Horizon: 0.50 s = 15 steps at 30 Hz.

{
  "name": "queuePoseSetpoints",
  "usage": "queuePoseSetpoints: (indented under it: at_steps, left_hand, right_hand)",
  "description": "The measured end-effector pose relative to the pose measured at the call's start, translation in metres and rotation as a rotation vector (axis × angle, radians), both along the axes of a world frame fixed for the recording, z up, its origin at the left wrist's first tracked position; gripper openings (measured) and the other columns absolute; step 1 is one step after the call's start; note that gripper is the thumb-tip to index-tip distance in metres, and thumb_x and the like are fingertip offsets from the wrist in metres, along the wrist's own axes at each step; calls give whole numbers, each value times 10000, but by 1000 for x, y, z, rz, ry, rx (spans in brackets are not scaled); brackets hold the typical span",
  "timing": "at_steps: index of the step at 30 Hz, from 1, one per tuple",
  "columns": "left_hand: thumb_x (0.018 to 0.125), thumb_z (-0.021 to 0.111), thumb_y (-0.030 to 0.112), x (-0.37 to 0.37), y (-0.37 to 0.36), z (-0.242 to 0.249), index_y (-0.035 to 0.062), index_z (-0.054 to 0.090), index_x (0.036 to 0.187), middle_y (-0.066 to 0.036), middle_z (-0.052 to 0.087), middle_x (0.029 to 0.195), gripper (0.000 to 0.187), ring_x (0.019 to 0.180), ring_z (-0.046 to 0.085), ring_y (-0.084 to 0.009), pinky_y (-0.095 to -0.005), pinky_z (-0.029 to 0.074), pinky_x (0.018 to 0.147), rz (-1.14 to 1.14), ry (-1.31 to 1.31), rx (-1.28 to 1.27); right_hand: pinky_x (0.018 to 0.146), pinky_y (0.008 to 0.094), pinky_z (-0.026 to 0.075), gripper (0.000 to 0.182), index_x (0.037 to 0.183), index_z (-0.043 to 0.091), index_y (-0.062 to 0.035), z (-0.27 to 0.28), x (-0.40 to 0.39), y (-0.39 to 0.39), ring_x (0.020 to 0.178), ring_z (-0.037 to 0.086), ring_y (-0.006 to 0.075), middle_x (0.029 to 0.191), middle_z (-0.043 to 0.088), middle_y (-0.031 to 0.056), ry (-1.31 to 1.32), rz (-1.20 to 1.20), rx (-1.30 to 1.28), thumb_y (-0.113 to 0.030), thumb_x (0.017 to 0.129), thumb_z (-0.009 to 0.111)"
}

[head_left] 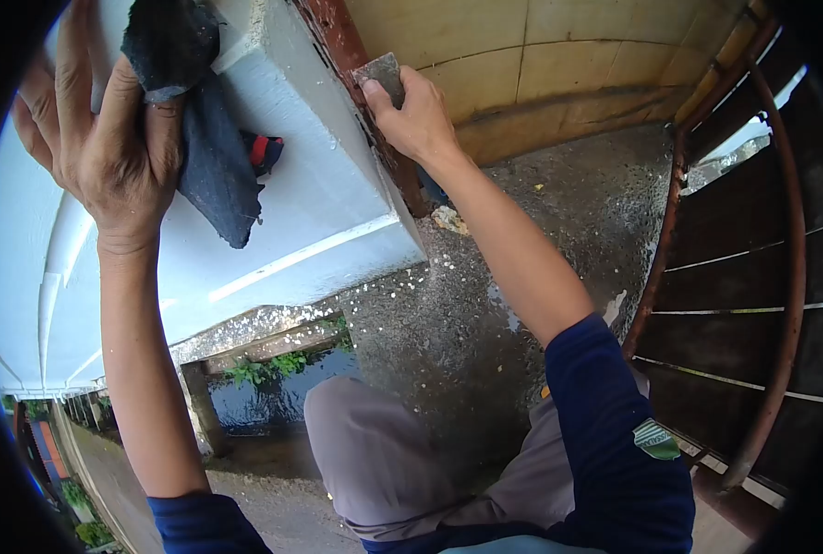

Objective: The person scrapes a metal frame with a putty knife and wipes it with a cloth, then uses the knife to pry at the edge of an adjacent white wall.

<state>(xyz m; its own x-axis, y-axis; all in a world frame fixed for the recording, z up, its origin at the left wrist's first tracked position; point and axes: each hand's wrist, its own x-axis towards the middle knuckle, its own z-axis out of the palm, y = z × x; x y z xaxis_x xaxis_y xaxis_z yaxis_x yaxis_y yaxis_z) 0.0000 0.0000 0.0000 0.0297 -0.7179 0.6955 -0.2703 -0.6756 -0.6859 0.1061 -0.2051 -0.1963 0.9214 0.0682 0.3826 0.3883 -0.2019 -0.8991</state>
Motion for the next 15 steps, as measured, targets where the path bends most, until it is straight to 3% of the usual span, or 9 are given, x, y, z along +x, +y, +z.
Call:
queuePoseSetpoints:
  at_steps: [8,11,15]
  left_hand:
    - [945,585,406,5,-3,14,257,750,1042,-59,450,1500,243,1477,234,-280,-387,-1,1208,-52,-41,56]
    - [946,581,410,4,-3,12,259,747,1055,-59,450,1500,249,1480,228,-283,-389,-9,1209,-41,-29,46]
    - [948,581,404,5,-4,11,262,742,1073,-59,448,1501,248,1484,215,-281,-393,-20,1209,-58,-27,39]
  right_hand:
    - [795,491,478,376,893,559,69,-13,7,18,863,624,476,885,644,316,-97,-47,90,-294,868,652]
    - [787,497,483,365,899,560,65,10,6,16,846,631,476,880,647,312,-100,-37,117,-287,869,651]
    - [782,501,488,346,913,556,66,2,0,14,843,635,480,859,645,314,-70,-34,49,-266,872,645]
